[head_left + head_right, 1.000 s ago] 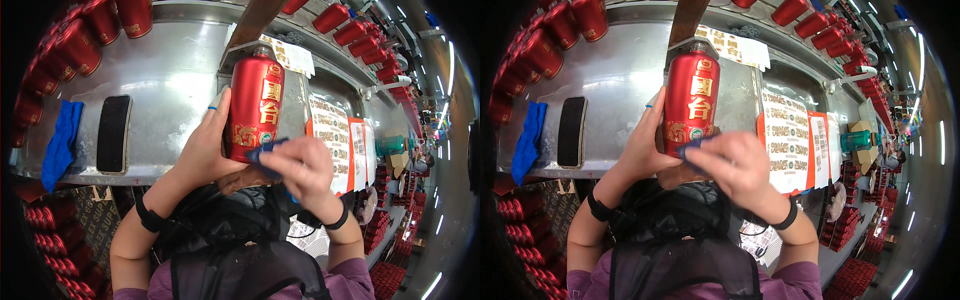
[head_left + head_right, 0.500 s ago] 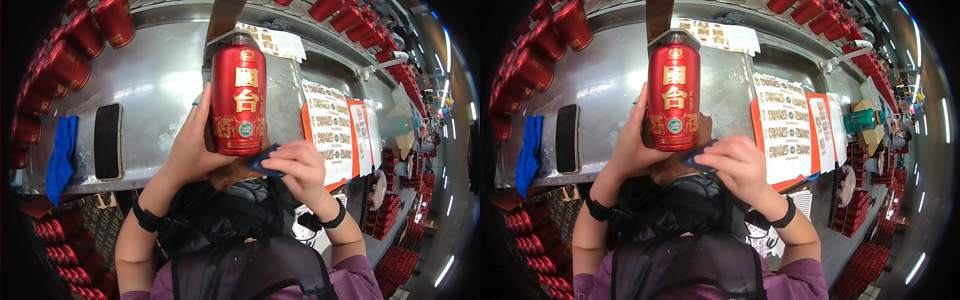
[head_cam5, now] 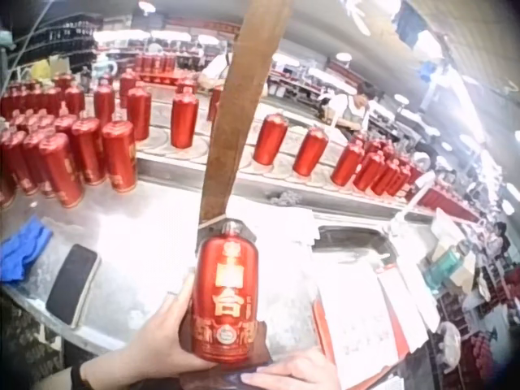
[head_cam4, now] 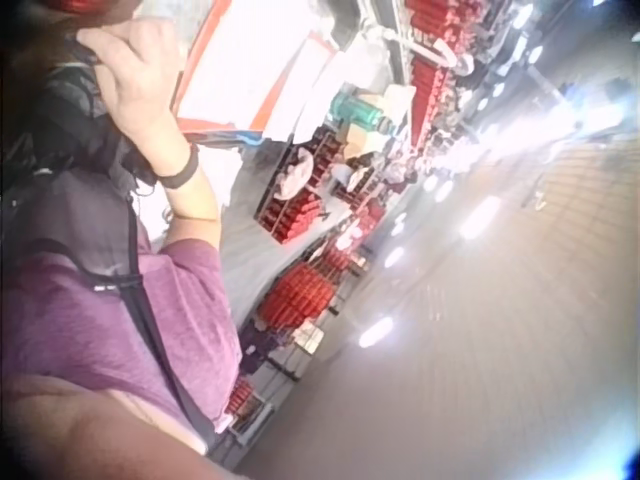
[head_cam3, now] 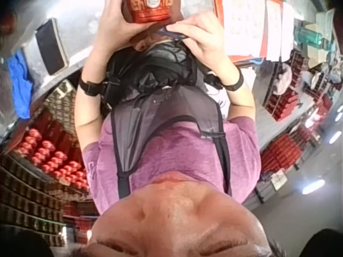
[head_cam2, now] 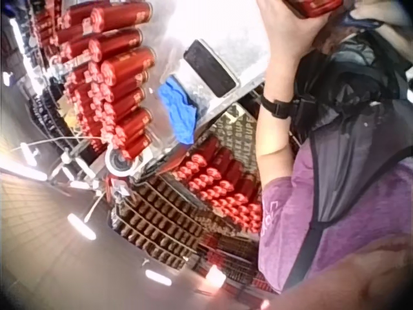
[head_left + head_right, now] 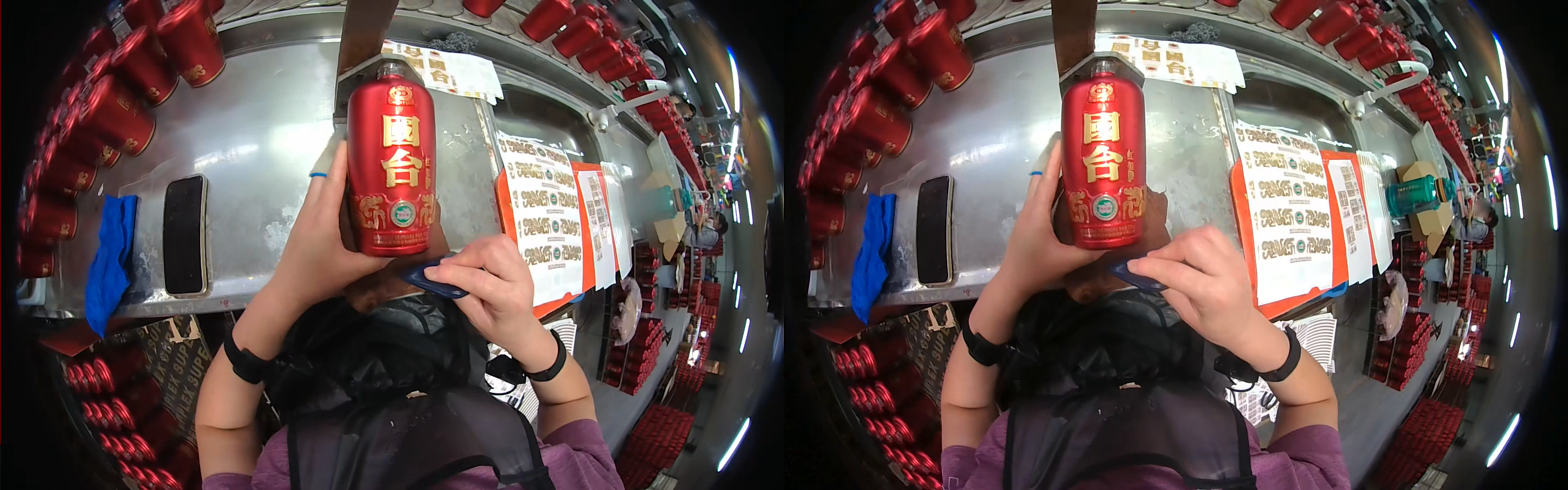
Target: Applying gold-colored labels and decorative stickers to red liquor bottles on an assembly line.
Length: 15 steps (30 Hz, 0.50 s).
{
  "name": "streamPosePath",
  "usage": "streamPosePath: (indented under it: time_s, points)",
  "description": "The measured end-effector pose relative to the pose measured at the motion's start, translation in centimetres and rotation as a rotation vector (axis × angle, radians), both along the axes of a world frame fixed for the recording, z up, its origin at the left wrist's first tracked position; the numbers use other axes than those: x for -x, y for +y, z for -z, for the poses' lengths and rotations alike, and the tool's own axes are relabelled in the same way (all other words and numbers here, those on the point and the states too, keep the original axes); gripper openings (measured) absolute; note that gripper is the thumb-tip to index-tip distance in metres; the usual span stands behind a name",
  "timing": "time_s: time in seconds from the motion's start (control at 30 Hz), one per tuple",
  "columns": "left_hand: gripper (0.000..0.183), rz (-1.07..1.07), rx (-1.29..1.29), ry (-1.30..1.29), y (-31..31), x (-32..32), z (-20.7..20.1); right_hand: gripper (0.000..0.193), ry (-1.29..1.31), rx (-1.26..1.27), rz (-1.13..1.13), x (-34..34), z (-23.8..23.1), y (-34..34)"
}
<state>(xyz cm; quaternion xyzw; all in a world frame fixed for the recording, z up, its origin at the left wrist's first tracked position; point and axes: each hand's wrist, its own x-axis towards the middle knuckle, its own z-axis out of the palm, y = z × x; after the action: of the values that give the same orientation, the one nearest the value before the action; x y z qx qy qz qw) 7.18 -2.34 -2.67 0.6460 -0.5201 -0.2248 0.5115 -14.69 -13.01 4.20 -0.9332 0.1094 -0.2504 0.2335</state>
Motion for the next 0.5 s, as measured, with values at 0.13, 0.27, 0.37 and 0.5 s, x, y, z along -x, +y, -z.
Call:
streamPosePath:
  time_s: [0.13,0.27,0.37,0.5]
  points:
    - [0.128,-0.078,-0.008,-0.124,-0.1,0.8,-0.9,0.046,-0.074,0.129,0.103,-0.5,-1.2,-0.5]
    - [0.131,-0.068,0.007,-0.175,-0.4,0.8,-1.1,0.042,-0.076,0.153,0.102,-2.4,-0.6,-1.3]
    - [0.13,-0.055,-0.034,-0.133,-0.2,0.6,-1.2,0.039,-0.12,0.196,0.057,-3.0,-0.2,-1.6]
    - [0.128,-0.047,-0.034,-0.103,-0.1,0.5,-1.3,0.045,-0.088,0.159,0.067,-2.7,-0.8,-1.7]
